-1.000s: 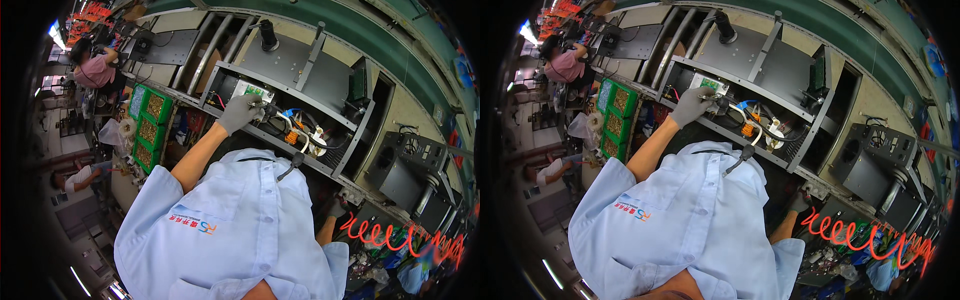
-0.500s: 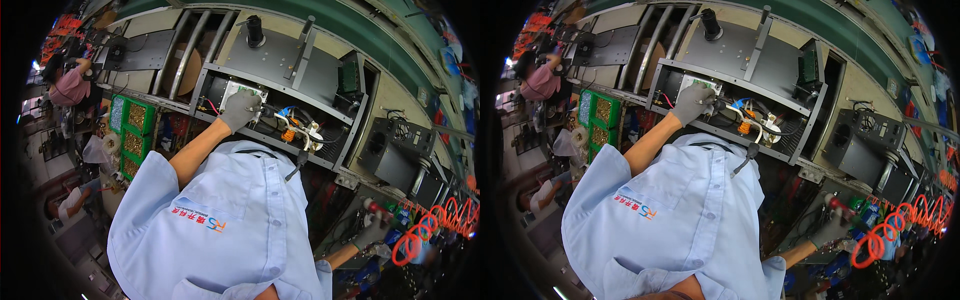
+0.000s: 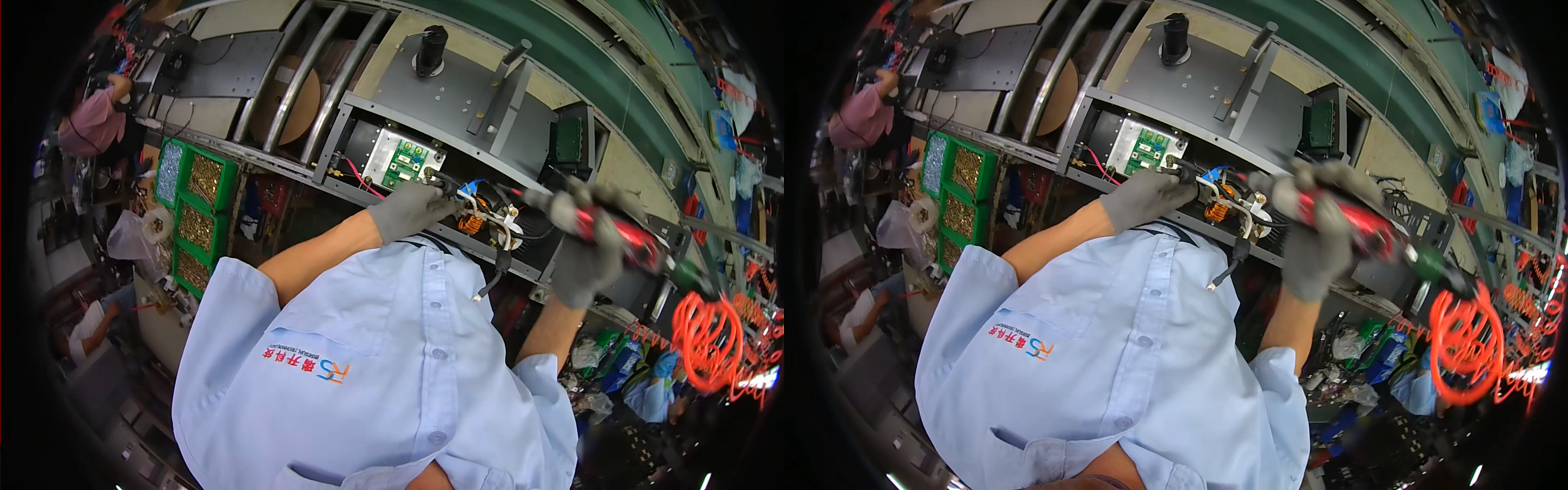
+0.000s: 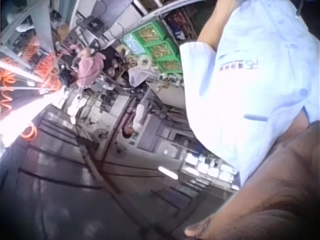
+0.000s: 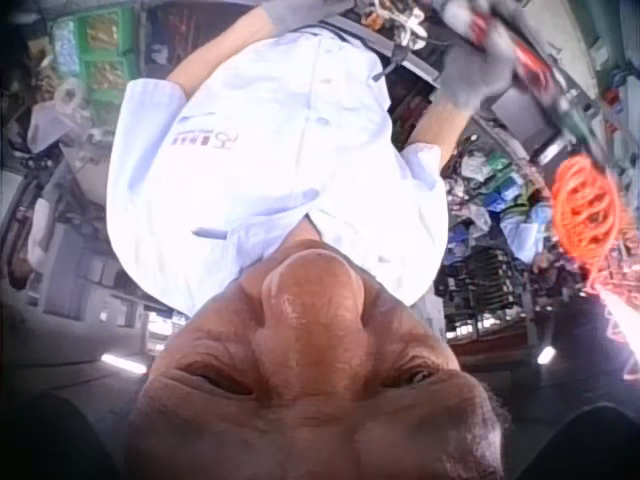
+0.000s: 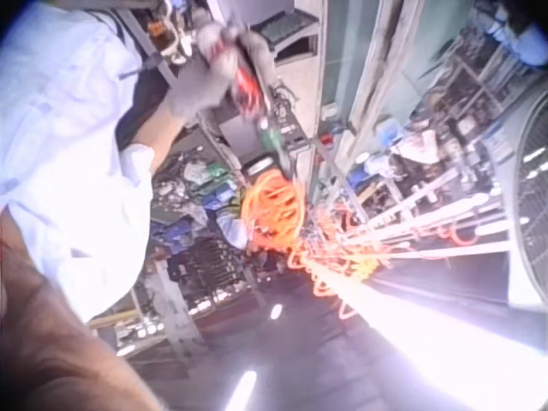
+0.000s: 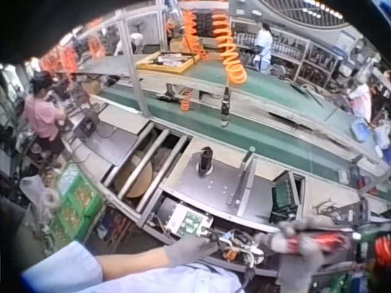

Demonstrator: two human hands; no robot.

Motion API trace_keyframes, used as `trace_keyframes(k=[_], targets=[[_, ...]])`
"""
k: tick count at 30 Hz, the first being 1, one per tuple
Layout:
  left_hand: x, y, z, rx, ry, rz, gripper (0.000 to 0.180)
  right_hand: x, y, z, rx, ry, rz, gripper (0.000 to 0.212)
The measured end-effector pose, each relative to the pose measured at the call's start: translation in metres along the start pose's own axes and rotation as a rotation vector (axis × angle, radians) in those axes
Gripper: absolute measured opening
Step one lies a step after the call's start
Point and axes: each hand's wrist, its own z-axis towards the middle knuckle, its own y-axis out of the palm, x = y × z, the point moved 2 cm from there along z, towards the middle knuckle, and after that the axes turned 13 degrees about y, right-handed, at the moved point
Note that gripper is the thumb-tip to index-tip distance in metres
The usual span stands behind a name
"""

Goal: Assembling small metal components on a factory production line using manual placement and an electric screwdriver.

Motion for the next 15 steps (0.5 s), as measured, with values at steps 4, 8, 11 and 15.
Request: trace_keyframes(k=[4,8,11,15], targets=[[-0.005,0.019,0.012,0.133,0.032,0.019,0.021,0.059,0.019,0.026,-0.09,0.173,0.045,0.032],[-0.008,0.026,0.013,0.203,-0.066,-0.003,0.024,0.1,0.033,0.033,-0.23,0.279,-0.143,0.031],[-0.004,0.028,0.025,0.11,-0.099,0.138,0.029,0.126,0.028,0.04,-0.225,0.319,-0.116,0.028],[-0.02,0.038,0.03,0.158,-0.02,0.185,0.028,0.134,0.028,0.039,-0.287,0.487,-0.06,0.026]])
